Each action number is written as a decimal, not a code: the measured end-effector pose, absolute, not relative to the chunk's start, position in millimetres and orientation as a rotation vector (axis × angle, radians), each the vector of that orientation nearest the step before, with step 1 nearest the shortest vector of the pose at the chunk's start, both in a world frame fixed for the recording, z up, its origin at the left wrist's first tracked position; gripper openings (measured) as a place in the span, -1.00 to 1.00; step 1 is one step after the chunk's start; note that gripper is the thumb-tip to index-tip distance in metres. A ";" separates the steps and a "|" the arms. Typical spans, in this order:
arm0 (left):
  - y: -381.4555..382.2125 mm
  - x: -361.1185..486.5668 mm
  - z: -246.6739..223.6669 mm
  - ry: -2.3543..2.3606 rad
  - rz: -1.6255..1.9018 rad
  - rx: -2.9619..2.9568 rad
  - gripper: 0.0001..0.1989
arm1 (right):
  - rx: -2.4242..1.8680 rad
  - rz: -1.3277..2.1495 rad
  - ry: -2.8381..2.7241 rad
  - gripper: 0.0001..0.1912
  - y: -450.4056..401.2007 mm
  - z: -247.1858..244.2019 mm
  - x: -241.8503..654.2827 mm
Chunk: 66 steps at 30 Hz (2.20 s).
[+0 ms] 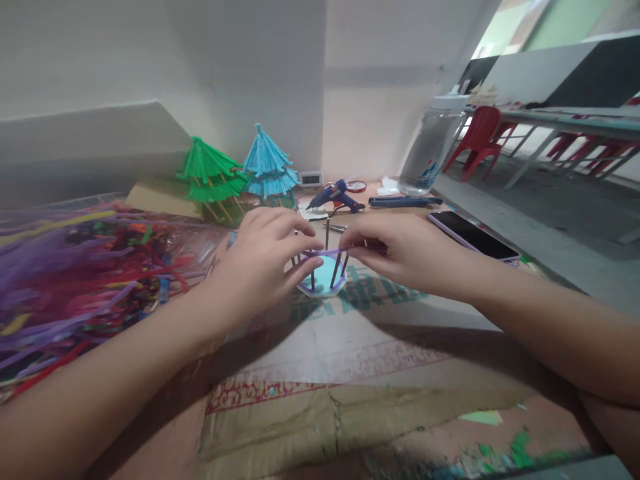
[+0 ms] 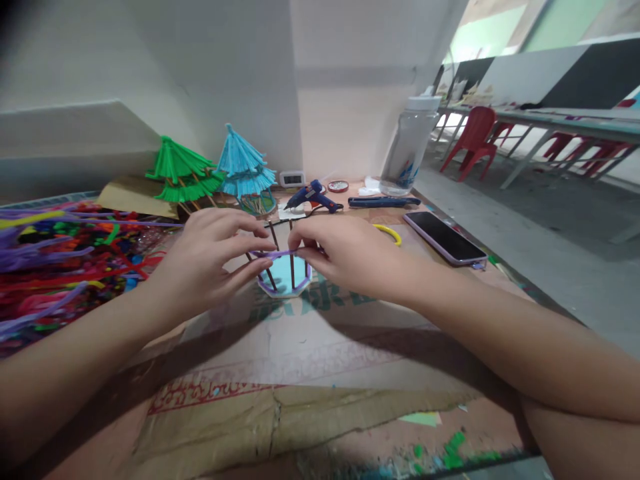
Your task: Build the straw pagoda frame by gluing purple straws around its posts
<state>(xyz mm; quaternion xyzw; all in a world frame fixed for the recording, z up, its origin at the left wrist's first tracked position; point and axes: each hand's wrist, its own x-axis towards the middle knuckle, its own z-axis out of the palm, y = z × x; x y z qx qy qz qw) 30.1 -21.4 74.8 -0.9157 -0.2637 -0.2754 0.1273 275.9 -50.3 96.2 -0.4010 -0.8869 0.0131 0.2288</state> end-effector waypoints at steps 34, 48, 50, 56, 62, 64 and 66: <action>-16.0 22.9 83.3 -0.522 -0.769 -2.652 -0.27 | -1.103 0.012 -2.531 -0.86 -56.9 102.9 273.6; -8.1 12.3 83.5 -0.542 -0.657 -2.548 -0.32 | -1.086 -0.183 -2.409 -0.87 -55.8 83.6 267.3; -16.3 18.8 84.1 -0.571 -0.761 -2.556 -0.49 | -1.065 -0.233 -2.401 -0.86 -54.9 80.6 267.4; -31.1 38.1 78.0 -0.726 -0.882 -2.518 -0.82 | -1.053 -0.298 -2.397 -0.83 -52.7 83.0 266.7; -30.5 41.6 71.0 -0.753 -0.886 -2.506 -0.84 | -1.030 -0.299 -2.412 -0.82 -50.8 81.9 266.1; -30.3 42.9 69.9 -0.741 -0.901 -2.485 -0.87 | -1.046 -0.306 -2.424 -0.81 -51.9 82.8 265.7; -29.9 45.0 68.9 -0.724 -0.920 -2.456 -0.89 | -1.072 -0.312 -2.434 -0.81 -53.3 84.4 265.3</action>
